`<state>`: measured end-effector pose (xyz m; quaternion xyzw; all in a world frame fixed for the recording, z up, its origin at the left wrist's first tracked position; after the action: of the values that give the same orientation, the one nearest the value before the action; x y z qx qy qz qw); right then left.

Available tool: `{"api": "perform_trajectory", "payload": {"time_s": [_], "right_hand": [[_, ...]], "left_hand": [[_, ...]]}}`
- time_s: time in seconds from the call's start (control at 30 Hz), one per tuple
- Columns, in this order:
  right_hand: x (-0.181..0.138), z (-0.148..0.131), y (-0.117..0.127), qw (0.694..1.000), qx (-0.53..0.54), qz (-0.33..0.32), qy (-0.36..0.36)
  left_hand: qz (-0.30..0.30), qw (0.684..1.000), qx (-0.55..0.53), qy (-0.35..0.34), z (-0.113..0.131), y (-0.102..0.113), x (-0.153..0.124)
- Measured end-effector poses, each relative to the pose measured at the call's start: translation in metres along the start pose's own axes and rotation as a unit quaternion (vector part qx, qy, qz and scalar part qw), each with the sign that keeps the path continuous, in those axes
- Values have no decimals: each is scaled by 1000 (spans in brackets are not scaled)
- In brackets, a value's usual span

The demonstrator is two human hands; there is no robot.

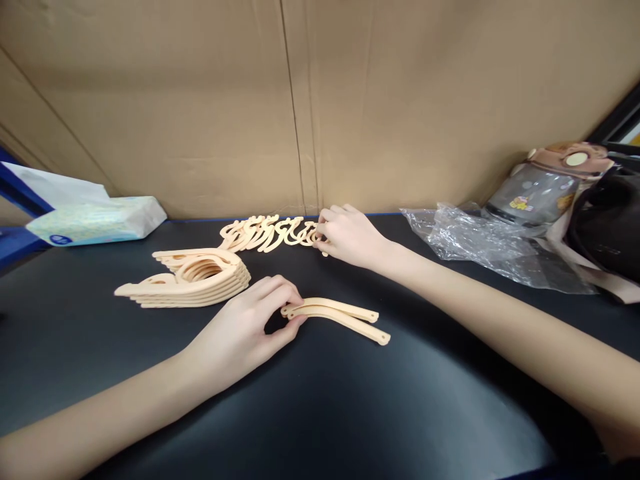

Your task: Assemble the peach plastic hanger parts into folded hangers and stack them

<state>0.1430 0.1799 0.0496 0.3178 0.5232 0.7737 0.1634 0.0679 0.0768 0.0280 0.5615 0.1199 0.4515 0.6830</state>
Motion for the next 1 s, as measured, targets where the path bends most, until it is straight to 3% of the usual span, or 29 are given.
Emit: {"api": "perform_trajectory", "payload": {"time_s": [0.57, 1.0], "right_hand": [[3, -5, -8, 999, 48, 8, -1], [2, 20, -3, 984, 143, 40, -97]], "left_hand": [[-33, 999, -25, -6, 4, -3, -2], [-75, 995, -49, -34, 13, -7, -3]]}}
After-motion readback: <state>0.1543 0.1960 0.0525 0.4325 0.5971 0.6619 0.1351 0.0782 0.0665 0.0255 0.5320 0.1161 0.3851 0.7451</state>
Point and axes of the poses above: each hand's wrist, its own x-axis towards the middle knuckle, its own y-axis out of the back of the hand, z = x × y, the point moved 10 cm from there along x, towards the middle knuckle, and after that the axes turned 5 degrees about y, right-handed, at the moved point
